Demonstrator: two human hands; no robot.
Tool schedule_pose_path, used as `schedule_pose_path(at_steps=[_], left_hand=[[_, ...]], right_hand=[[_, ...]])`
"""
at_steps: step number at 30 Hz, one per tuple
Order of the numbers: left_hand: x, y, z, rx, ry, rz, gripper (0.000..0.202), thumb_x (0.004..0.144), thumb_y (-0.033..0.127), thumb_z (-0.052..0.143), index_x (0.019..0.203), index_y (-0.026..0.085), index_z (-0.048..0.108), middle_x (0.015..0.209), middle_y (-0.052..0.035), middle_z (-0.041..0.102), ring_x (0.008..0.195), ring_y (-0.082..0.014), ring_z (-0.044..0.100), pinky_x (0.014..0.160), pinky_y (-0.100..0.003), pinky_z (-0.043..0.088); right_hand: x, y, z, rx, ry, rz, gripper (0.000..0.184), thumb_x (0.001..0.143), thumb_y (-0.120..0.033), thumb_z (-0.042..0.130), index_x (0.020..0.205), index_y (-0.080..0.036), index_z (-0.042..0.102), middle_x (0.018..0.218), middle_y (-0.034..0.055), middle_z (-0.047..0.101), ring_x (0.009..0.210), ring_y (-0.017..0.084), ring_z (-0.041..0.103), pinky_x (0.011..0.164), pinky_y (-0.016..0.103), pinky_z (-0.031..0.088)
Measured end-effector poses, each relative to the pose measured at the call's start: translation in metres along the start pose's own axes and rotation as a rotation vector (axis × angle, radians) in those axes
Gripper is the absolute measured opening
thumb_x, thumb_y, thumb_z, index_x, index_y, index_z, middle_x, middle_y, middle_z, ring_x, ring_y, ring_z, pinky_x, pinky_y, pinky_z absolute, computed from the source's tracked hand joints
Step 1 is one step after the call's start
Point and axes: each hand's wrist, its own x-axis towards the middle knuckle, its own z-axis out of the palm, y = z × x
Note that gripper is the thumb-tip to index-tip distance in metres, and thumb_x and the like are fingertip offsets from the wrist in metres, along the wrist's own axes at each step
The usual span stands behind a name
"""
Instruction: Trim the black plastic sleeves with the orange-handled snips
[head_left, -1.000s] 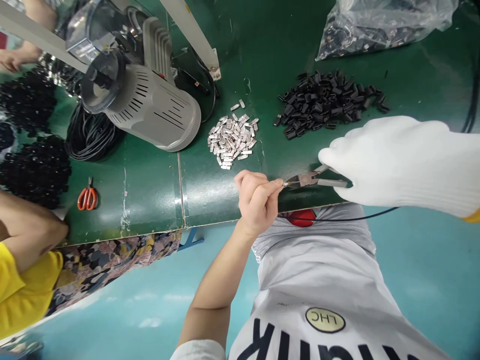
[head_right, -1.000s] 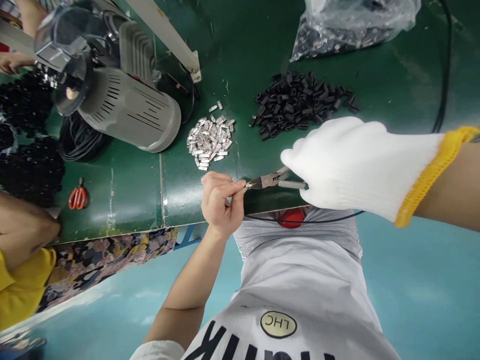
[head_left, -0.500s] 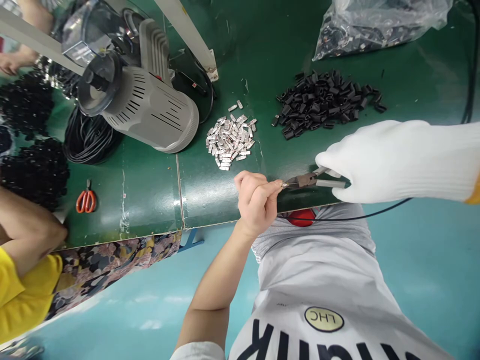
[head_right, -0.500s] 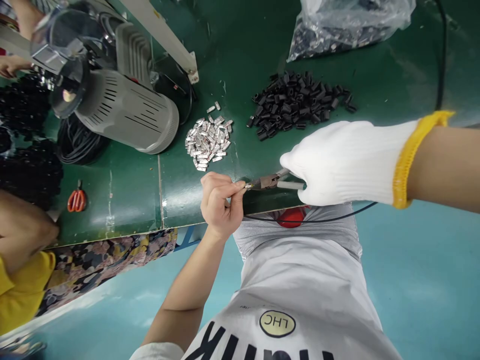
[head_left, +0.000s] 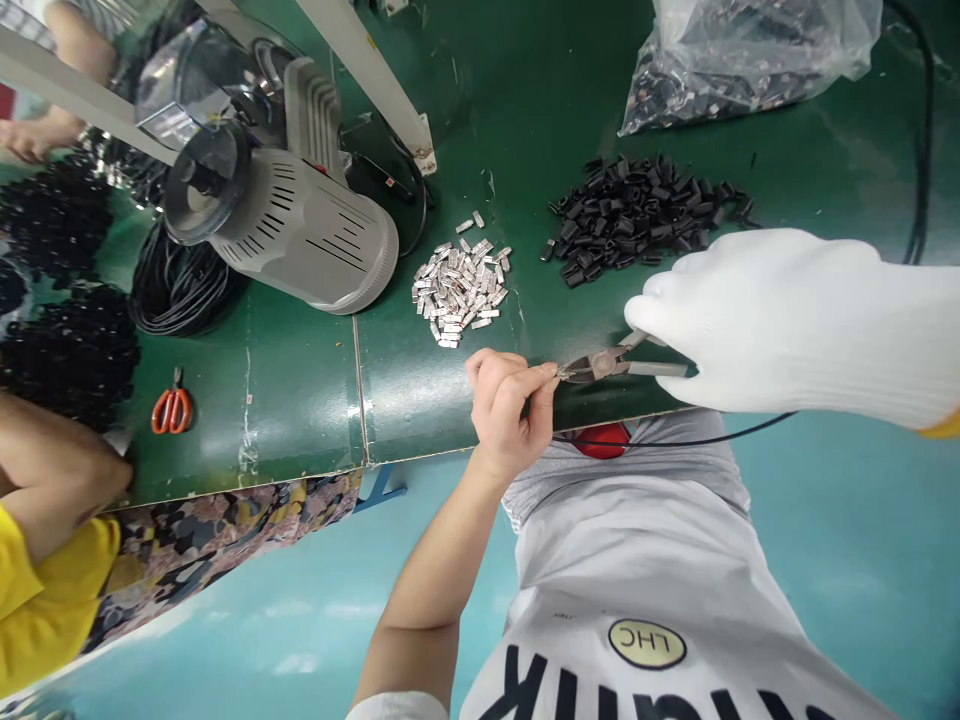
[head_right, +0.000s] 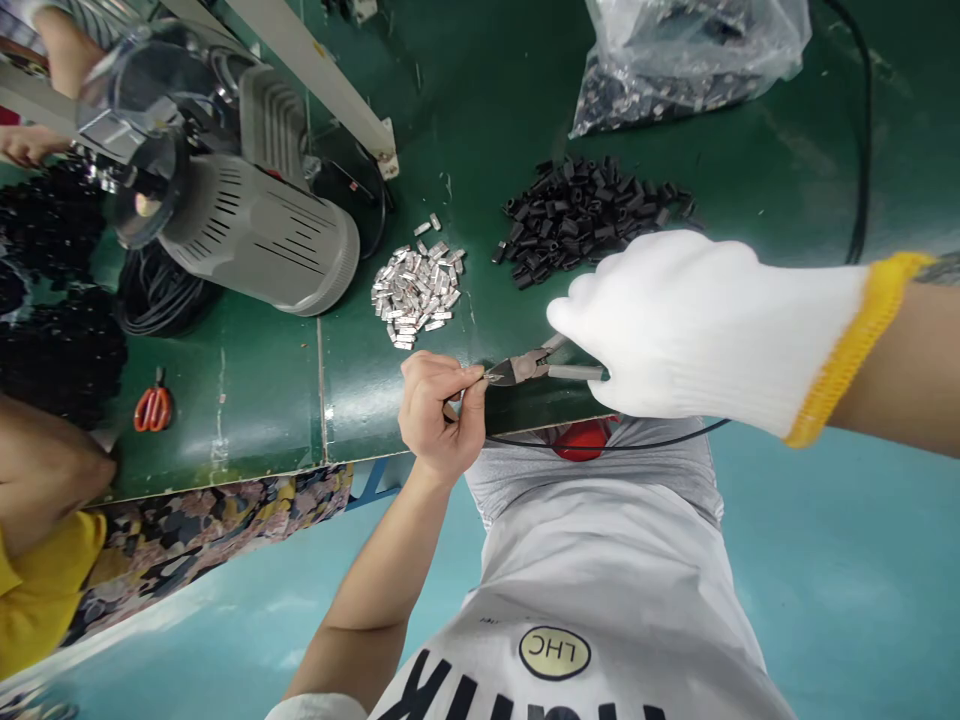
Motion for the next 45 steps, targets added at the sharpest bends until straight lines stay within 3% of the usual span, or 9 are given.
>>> schedule_pose_path(at_steps=[3, 4, 10, 21, 23, 28, 30, 37, 45], left_hand=[[0.001, 0.003, -0.002, -0.010, 0.024, 0.000, 0.015, 0.092, 0.010, 0.066, 0.103, 0.021, 0.063, 0.079, 0.0004, 0.061, 0.073, -0.0153, 0.061, 0.077, -0.036, 0.049], [0.002, 0.005, -0.003, -0.012, 0.032, 0.008, 0.015, 0.092, 0.010, 0.066, 0.103, 0.021, 0.063, 0.078, 0.0007, 0.060, 0.072, -0.0150, 0.060, 0.076, -0.035, 0.049], [0.007, 0.023, -0.012, 0.022, 0.014, 0.131, 0.022, 0.090, 0.007, 0.065, 0.109, 0.019, 0.066, 0.076, 0.0016, 0.055, 0.072, -0.0144, 0.058, 0.075, -0.035, 0.047], [-0.015, 0.055, -0.008, -0.027, 0.008, 0.117, 0.028, 0.087, 0.003, 0.064, 0.110, 0.019, 0.067, 0.076, 0.0022, 0.054, 0.072, -0.0144, 0.057, 0.076, -0.035, 0.047], [-0.015, 0.064, -0.012, -0.082, -0.035, 0.032, 0.024, 0.089, 0.009, 0.066, 0.111, 0.019, 0.066, 0.078, 0.0010, 0.058, 0.073, -0.0153, 0.058, 0.078, -0.036, 0.047], [-0.003, 0.085, -0.027, -0.322, -0.345, -0.603, 0.013, 0.099, 0.030, 0.065, 0.105, 0.020, 0.070, 0.087, -0.0038, 0.073, 0.080, -0.0163, 0.066, 0.076, -0.031, 0.051], [0.002, 0.089, -0.030, -0.413, -0.436, -0.741, 0.015, 0.099, 0.032, 0.067, 0.096, 0.019, 0.072, 0.088, -0.0039, 0.077, 0.079, -0.0153, 0.068, 0.074, -0.028, 0.052], [-0.004, 0.092, -0.024, -0.585, -0.385, -0.864, 0.017, 0.099, 0.032, 0.069, 0.091, 0.018, 0.075, 0.082, -0.0035, 0.078, 0.072, -0.0139, 0.069, 0.069, -0.026, 0.056], [-0.011, 0.095, -0.021, -0.479, -0.310, -0.869, 0.016, 0.096, 0.033, 0.073, 0.089, 0.019, 0.073, 0.083, -0.0031, 0.076, 0.077, -0.0149, 0.070, 0.075, -0.028, 0.057]], right_hand=[[-0.003, -0.009, -0.013, -0.380, -0.230, 0.093, 0.033, 0.072, -0.050, 0.085, 0.074, -0.023, 0.065, 0.065, 0.0031, 0.056, 0.057, 0.013, 0.046, 0.054, 0.029, 0.031], [-0.005, -0.010, -0.014, -0.335, -0.252, 0.087, 0.030, 0.076, -0.050, 0.080, 0.081, -0.025, 0.066, 0.070, 0.0028, 0.060, 0.055, 0.013, 0.045, 0.051, 0.029, 0.031], [-0.022, -0.015, 0.006, 0.483, -0.456, -0.108, 0.026, 0.088, -0.045, 0.069, 0.090, -0.021, 0.062, 0.084, 0.0007, 0.062, 0.074, 0.012, 0.053, 0.063, 0.027, 0.043], [-0.048, 0.002, 0.030, 0.545, -0.386, -0.138, 0.012, 0.089, -0.033, 0.066, 0.090, -0.023, 0.060, 0.087, -0.0026, 0.066, 0.077, 0.013, 0.058, 0.068, 0.026, 0.047], [-0.054, 0.004, 0.032, 0.547, -0.343, -0.137, 0.011, 0.088, -0.032, 0.064, 0.089, -0.023, 0.059, 0.088, -0.0025, 0.067, 0.078, 0.013, 0.059, 0.069, 0.026, 0.047], [-0.071, 0.000, 0.032, 0.251, -0.127, -0.098, 0.014, 0.090, -0.037, 0.059, 0.090, -0.024, 0.055, 0.083, -0.0039, 0.065, 0.070, 0.011, 0.054, 0.063, 0.026, 0.039], [-0.076, -0.001, 0.033, 0.198, -0.098, -0.132, 0.013, 0.091, -0.037, 0.058, 0.092, -0.025, 0.055, 0.082, -0.0039, 0.064, 0.069, 0.011, 0.052, 0.061, 0.026, 0.037], [-0.078, 0.005, 0.035, 0.299, -0.180, -0.086, 0.014, 0.091, -0.035, 0.057, 0.087, -0.023, 0.050, 0.076, -0.0049, 0.058, 0.065, 0.010, 0.049, 0.059, 0.025, 0.038], [-0.076, 0.013, 0.046, 0.534, -0.198, -0.031, 0.015, 0.089, -0.032, 0.064, 0.088, -0.022, 0.052, 0.086, -0.0011, 0.066, 0.079, 0.014, 0.059, 0.069, 0.027, 0.047]])
